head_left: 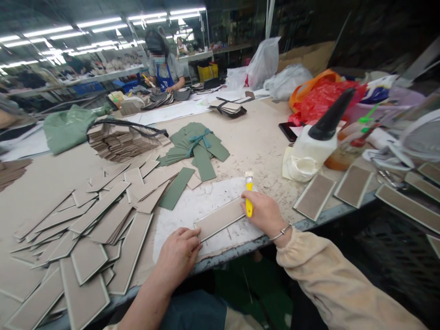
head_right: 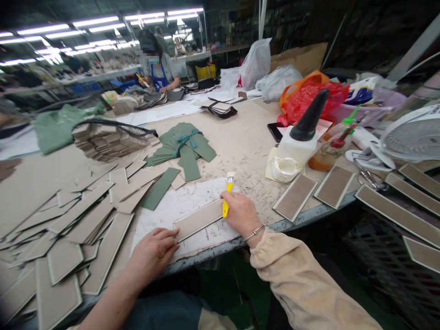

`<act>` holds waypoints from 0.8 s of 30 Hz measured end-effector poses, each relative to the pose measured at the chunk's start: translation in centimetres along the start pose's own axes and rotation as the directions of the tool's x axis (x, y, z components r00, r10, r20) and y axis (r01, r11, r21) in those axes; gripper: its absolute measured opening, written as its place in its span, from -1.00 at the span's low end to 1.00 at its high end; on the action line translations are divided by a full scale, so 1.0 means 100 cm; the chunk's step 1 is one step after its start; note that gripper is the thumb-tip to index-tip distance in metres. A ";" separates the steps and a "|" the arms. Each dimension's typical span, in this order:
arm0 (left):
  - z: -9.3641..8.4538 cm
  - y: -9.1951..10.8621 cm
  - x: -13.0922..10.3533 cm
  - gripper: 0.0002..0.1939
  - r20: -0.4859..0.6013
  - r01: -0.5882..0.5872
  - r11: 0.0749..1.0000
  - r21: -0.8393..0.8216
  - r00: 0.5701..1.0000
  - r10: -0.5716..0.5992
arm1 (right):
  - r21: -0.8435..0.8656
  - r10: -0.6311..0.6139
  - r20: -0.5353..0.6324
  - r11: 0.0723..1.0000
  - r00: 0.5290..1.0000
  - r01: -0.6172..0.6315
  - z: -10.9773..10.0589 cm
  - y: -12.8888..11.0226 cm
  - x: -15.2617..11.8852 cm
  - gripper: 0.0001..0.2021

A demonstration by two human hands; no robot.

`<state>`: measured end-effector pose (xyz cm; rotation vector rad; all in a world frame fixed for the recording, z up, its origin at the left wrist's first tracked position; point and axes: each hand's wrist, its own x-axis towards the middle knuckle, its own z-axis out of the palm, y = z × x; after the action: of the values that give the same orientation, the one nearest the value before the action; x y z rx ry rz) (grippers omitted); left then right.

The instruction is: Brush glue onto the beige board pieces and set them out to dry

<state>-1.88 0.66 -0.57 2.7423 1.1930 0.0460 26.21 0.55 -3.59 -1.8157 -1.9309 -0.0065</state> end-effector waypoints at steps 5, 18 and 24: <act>0.001 0.000 0.001 -0.76 0.009 -0.014 0.999 0.030 1.000 0.013 | 0.176 -0.220 -0.002 0.960 0.975 0.217 0.002 -0.032 -0.010 -0.87; 0.001 0.002 0.003 -0.76 0.030 0.029 1.000 0.011 0.999 -0.029 | 0.218 -0.209 0.118 0.959 0.971 0.180 0.021 -0.032 -0.030 -0.64; 0.003 0.008 0.005 -0.79 -0.021 0.131 0.989 -0.063 0.991 -0.133 | 0.136 -0.208 0.057 0.971 0.977 0.198 0.020 -0.022 -0.027 -0.67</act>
<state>-0.97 0.45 -0.76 2.6114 1.3535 0.1007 23.50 -1.61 -5.61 -1.5477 -2.1075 0.1142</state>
